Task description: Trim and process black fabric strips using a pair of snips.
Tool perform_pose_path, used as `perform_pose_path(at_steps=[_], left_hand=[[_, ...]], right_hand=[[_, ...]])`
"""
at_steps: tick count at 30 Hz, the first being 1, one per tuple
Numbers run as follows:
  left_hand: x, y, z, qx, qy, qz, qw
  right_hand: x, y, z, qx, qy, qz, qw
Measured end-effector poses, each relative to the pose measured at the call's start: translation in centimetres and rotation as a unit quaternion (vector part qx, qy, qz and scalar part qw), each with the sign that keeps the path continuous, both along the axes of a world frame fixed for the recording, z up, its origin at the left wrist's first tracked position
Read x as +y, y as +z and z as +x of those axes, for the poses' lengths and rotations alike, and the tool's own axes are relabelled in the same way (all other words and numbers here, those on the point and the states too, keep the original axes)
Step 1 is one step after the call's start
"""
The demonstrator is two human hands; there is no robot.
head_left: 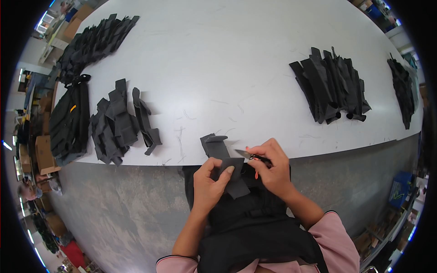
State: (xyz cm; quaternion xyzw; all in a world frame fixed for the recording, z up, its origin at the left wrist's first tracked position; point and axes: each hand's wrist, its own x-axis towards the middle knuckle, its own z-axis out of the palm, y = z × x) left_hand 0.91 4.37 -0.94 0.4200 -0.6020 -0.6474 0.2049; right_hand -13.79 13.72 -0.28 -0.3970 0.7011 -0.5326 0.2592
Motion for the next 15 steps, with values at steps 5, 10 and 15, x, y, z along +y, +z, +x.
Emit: perform_pose_path(at_steps=[5, 10, 15], left_hand=[[-0.6, -1.1, 0.6, 0.057, -0.006, 0.044, 0.997], [-0.9, -0.2, 0.2, 0.071, -0.015, 0.108, 0.992], [-1.4, 0.3, 0.4, 0.070, -0.024, 0.124, 0.989]], right_hand=[[-0.9, 0.1, 0.2, -0.228, 0.045, 0.041, 0.972], [-2.9, -1.8, 0.8, -0.297, 0.072, 0.043, 0.951], [-3.0, -0.9, 1.0, -0.264, 0.061, 0.066, 0.960]])
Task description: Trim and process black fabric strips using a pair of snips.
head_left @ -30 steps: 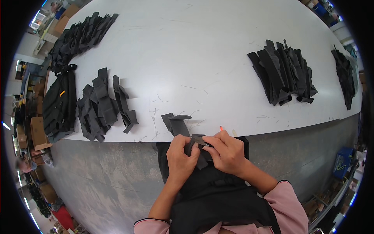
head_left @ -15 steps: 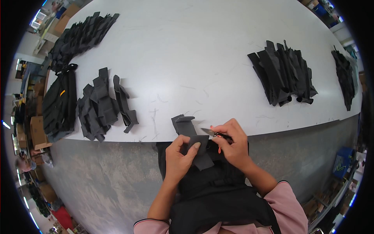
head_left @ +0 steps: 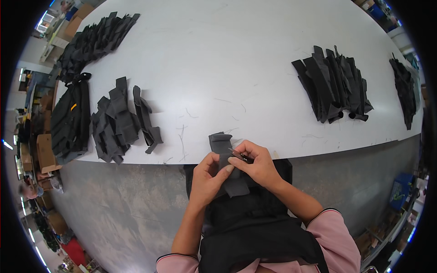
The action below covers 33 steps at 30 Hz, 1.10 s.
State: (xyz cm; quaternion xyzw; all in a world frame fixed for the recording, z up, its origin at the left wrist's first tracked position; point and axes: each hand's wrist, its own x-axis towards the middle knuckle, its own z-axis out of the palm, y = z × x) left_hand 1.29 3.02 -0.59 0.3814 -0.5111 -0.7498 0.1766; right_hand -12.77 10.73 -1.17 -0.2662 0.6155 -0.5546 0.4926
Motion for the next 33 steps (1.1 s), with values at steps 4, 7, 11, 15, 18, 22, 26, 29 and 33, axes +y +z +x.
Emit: perform_pose_path(at_steps=[4, 7, 11, 15, 18, 22, 26, 29, 33], left_hand=[[0.1, 0.1, -0.1, 0.000, 0.030, 0.028, 0.999], [0.3, -0.1, -0.2, -0.016, 0.043, -0.007, 0.999], [0.4, 0.0, -0.5, -0.016, 0.057, -0.014, 0.998], [0.7, -0.4, -0.7, -0.012, 0.050, -0.061, 0.997], [0.8, -0.5, -0.6, -0.017, 0.050, -0.085, 0.995], [1.0, -0.7, -0.7, -0.017, 0.056, -0.098, 0.994], [0.9, -0.5, -0.6, -0.029, 0.053, -0.064, 0.996], [1.0, -0.8, -0.6, -0.036, 0.054, -0.099, 0.993], [0.9, -1.0, -0.6, -0.049, 0.047, -0.143, 0.987]], right_hand=[[0.2, 0.0, 0.0, 0.020, 0.018, -0.005, 1.000], [0.6, 2.3, -0.3, 0.213, -0.011, -0.010, 0.977], [1.4, 2.7, -1.0, 0.406, 0.017, -0.076, 0.911], [1.2, 1.7, -1.4, 0.495, 0.031, -0.135, 0.858], [1.2, 1.6, -1.3, 0.491, 0.038, -0.133, 0.860], [1.4, 1.7, -1.1, 0.509, 0.039, -0.132, 0.849], [1.6, 1.6, -1.1, 0.498, 0.033, -0.122, 0.858], [1.7, 1.7, -1.1, 0.497, 0.032, -0.124, 0.858], [1.7, 1.7, -1.0, 0.494, 0.032, -0.122, 0.861]])
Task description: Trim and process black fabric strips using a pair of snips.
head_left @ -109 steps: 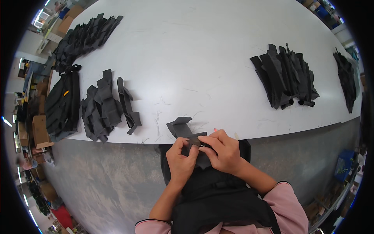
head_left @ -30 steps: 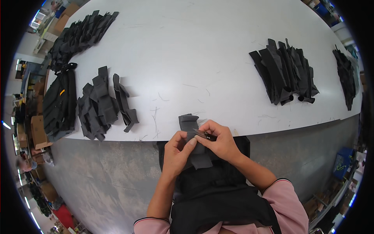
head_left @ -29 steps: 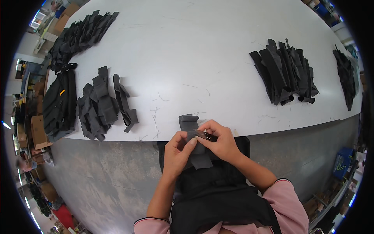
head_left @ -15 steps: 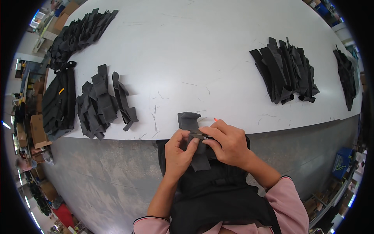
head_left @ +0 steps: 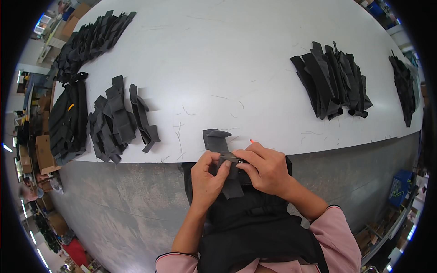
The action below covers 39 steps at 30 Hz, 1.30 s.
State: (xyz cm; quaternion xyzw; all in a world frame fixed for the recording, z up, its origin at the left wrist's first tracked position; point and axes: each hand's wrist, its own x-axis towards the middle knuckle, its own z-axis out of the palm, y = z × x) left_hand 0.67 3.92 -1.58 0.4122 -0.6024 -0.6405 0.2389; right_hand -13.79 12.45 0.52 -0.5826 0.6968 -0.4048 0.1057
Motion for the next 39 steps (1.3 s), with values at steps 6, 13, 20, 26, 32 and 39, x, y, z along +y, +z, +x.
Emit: perform_pose_path(at_steps=[6, 13, 20, 26, 32, 39], left_hand=[[-0.1, 0.8, -0.2, -0.071, -0.027, -0.119, 0.990], [-0.3, 0.9, -0.3, -0.084, -0.037, -0.146, 0.985], [-1.1, 0.7, 0.2, 0.069, 0.057, 0.196, 0.977], [-1.4, 0.3, -0.1, 0.060, 0.019, 0.211, 0.975], [0.0, 1.2, -0.3, 0.114, 0.049, 0.269, 0.955], [-1.0, -1.1, -0.2, 0.056, 0.095, 0.249, 0.962]], right_hand=[[0.2, 0.4, -0.2, 0.006, 0.003, 0.033, 0.999], [0.3, -0.2, 0.1, -0.039, -0.042, -0.028, 0.998], [1.6, -1.4, -0.2, -0.278, -0.063, 0.029, 0.958], [-0.8, -0.9, 0.8, -0.179, 0.052, 0.059, 0.981], [-4.5, -4.0, 0.4, -0.422, -0.020, 0.122, 0.898], [-1.1, -3.0, 1.5, -0.491, -0.131, 0.056, 0.860]])
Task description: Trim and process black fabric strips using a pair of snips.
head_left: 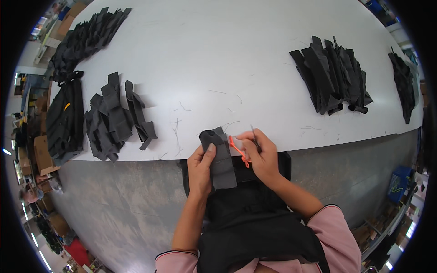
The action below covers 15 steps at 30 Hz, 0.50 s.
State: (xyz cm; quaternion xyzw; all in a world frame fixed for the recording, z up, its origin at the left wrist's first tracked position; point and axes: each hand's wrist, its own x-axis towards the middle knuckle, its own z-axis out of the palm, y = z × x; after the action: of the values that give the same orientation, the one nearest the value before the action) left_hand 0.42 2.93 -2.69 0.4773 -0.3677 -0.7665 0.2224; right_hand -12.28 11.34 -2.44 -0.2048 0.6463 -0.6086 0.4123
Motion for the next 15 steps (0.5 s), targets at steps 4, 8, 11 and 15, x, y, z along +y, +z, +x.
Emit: perform_pose_path(at_steps=[4, 8, 11, 15], left_hand=[[-0.3, -0.2, -0.2, -0.003, 0.016, 0.011, 1.000], [-0.2, 0.0, 0.1, -0.033, 0.036, -0.025, 0.998], [-0.1, 0.3, 0.1, -0.035, 0.034, -0.033, 0.998], [0.1, 1.1, -0.2, -0.045, 0.033, -0.060, 0.997]], right_hand=[[2.2, 0.5, 0.1, 0.096, 0.075, 0.017, 0.992], [4.0, 1.5, 0.0, 0.116, 0.104, 0.063, 0.986], [3.9, 2.0, -0.1, 0.155, 0.118, 0.030, 0.980], [3.1, 2.4, -0.5, 0.243, 0.144, 0.015, 0.959]])
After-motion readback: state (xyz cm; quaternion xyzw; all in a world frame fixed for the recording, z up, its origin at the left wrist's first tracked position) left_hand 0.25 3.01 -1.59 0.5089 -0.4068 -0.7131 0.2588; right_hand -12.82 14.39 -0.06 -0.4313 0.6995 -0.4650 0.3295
